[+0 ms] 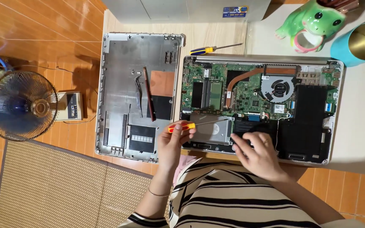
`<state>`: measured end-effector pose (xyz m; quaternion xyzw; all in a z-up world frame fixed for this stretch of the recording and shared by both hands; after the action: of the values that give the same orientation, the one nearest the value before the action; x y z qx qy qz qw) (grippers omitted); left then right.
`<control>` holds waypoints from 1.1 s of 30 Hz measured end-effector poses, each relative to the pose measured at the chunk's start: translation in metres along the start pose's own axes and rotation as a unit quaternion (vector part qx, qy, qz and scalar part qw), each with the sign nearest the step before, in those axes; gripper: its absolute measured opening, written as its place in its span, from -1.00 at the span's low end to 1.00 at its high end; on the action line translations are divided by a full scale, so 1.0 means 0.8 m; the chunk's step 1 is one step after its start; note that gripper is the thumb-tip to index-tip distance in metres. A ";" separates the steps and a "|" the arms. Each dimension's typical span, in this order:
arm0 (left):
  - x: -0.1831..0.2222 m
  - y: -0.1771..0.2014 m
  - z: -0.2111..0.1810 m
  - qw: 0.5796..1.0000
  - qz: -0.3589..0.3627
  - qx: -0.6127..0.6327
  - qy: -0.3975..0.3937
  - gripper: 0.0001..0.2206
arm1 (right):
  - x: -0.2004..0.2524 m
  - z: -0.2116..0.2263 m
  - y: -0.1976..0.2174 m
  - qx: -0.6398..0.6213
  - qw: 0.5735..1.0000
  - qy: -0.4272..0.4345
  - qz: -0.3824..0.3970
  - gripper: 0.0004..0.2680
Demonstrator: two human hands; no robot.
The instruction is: Dismantling a laptop and cleaning internal components such as the fan and motherboard.
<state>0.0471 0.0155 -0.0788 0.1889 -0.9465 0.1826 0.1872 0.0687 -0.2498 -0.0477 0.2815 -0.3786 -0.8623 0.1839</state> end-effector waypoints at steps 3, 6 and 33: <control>0.001 -0.015 0.003 1.000 0.012 -0.019 -0.002 -0.73 | -0.001 0.018 -0.009 0.066 0.996 0.032 0.058 -0.69; 0.001 -0.021 0.006 0.999 0.021 -0.036 -0.010 -0.72 | -0.013 0.037 -0.009 0.078 0.992 0.090 0.046 -0.61; -0.001 -0.032 0.014 0.999 0.022 -0.047 -0.003 -0.72 | -0.012 0.047 -0.026 0.074 0.987 0.125 0.064 -0.62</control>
<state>0.0555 -0.0108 -0.0822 0.1600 -0.9584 0.1415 0.1891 0.0504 -0.2107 -0.0394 0.3754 -0.4327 -0.7762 0.2632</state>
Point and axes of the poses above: each hand's wrist, its own x-axis away from the middle knuckle, its own y-axis out of the back of the hand, z = x × y, the point moved 8 cm from there along -x, towards the middle knuckle, and after that the axes turned 7 degrees about -x, right-handed, at the moved point
